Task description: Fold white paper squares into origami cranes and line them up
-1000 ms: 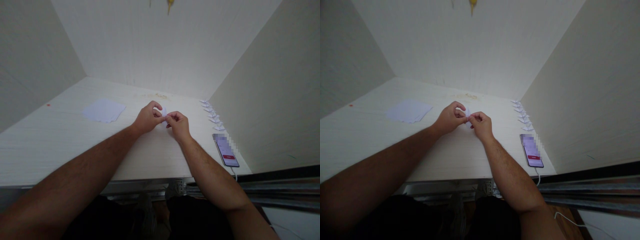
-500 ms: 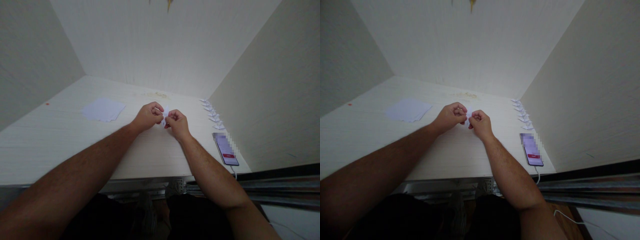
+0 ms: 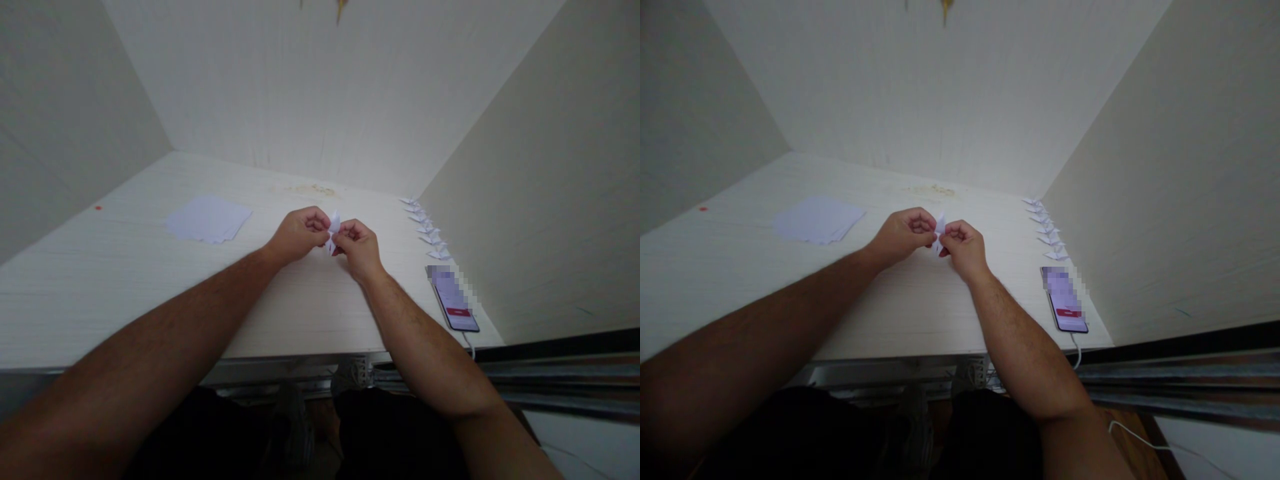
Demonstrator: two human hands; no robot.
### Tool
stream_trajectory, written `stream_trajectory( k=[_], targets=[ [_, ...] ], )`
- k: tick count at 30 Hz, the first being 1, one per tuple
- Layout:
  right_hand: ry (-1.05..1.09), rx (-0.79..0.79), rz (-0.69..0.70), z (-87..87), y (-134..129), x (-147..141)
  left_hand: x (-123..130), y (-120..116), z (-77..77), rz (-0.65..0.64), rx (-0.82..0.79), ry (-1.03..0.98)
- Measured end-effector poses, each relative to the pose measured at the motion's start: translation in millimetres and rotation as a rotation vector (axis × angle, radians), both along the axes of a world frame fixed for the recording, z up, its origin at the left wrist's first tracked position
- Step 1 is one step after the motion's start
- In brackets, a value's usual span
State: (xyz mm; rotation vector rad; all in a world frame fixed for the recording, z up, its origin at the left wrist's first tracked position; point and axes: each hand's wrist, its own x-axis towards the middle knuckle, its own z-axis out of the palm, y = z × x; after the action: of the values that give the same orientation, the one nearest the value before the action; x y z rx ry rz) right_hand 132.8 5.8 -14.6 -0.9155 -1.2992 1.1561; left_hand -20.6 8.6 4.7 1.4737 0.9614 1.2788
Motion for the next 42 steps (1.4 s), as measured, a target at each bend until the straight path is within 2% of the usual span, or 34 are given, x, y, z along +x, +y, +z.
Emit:
stream_trajectory(
  k=[11,23,30,42],
  targets=[
    [0.058,-0.009,0.009,-1.2,-0.5,1.1,0.8,-3.8,2.5,0.016,-0.027,-0.002],
    [0.065,-0.079,0.060,2.2,-2.7,2.6,-0.2,-3.9,3.4,-0.054,-0.107,-0.054],
    [0.040,-0.090,0.063,2.4,-2.9,3.5,-1.8,-2.0,1.9,-0.023,-0.152,-0.056],
    [-0.004,-0.011,-0.020,1.5,-2.9,1.7,-1.4,-3.3,2.4,0.009,-0.094,-0.049]
  ],
)
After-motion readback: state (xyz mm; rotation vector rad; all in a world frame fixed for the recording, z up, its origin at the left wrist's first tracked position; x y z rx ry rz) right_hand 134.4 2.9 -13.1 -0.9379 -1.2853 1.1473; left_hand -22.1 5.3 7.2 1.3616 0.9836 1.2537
